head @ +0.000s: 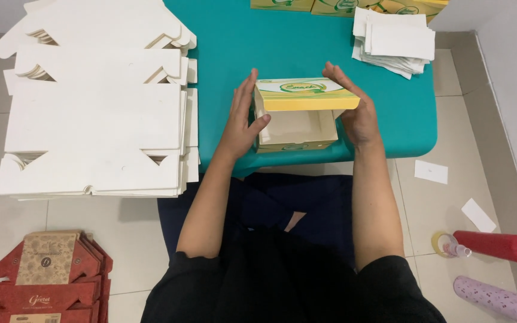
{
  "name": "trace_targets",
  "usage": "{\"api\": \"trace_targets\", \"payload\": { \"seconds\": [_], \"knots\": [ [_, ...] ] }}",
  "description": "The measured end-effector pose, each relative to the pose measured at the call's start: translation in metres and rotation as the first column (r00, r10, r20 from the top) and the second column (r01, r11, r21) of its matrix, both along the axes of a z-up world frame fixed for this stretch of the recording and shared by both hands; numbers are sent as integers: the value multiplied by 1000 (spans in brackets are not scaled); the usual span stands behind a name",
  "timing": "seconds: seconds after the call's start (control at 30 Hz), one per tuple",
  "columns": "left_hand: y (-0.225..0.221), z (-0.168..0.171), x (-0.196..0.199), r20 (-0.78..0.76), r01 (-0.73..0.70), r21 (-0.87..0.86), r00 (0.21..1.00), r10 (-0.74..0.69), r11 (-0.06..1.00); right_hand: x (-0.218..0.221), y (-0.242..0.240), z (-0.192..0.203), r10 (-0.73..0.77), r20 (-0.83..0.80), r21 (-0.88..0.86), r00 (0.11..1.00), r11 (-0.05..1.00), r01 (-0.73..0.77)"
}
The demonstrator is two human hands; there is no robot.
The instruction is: The person is manually folding flat cardboard templates into three-dimensional boxes and placing paper liners inside them.
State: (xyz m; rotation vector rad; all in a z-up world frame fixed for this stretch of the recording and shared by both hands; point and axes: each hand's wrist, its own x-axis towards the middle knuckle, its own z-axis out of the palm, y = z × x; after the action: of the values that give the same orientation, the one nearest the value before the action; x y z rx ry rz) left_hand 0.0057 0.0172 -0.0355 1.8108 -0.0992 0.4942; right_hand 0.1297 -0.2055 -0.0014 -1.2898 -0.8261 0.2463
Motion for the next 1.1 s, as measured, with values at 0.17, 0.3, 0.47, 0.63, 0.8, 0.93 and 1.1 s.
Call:
{"api": "trace_targets", "payload": {
  "seconds": [0.17, 0.3, 0.47, 0.63, 0.8, 0.93, 1.1],
  "knots": [
    [0, 6, -1, -23, -33, -12, 999, 32, 999, -4, -3, 0, 73, -50, 42, 996, 997, -71],
    [0, 16, -3, -43, -66, -53, 997, 64, 996, 9, -19, -37, 103, -118, 44, 988, 994, -98],
    [4, 25, 10, -101, -75, -158, 993, 59, 985, 26, -23, -52, 18, -81, 41, 997, 999, -15],
    [0, 37, 12, -115, -91, -219, 991, 67, 971, 26, -12, -43, 15, -14, 52, 1000, 999, -14],
    [-4, 28, 11, -108, -99, -163, 991, 82, 982, 22, -17, -59, -16, -82, 82, 996, 996, 23],
    [-6, 25, 7, -86, -124, -116, 990, 114, 986, 19, -16, -61, 3, -90, 71, 996, 997, 4],
    [-4, 24, 7, -48, -98, -165, 995, 91, 981, 19, -19, -64, -19, -146, 79, 989, 996, 31]
  ]
}}
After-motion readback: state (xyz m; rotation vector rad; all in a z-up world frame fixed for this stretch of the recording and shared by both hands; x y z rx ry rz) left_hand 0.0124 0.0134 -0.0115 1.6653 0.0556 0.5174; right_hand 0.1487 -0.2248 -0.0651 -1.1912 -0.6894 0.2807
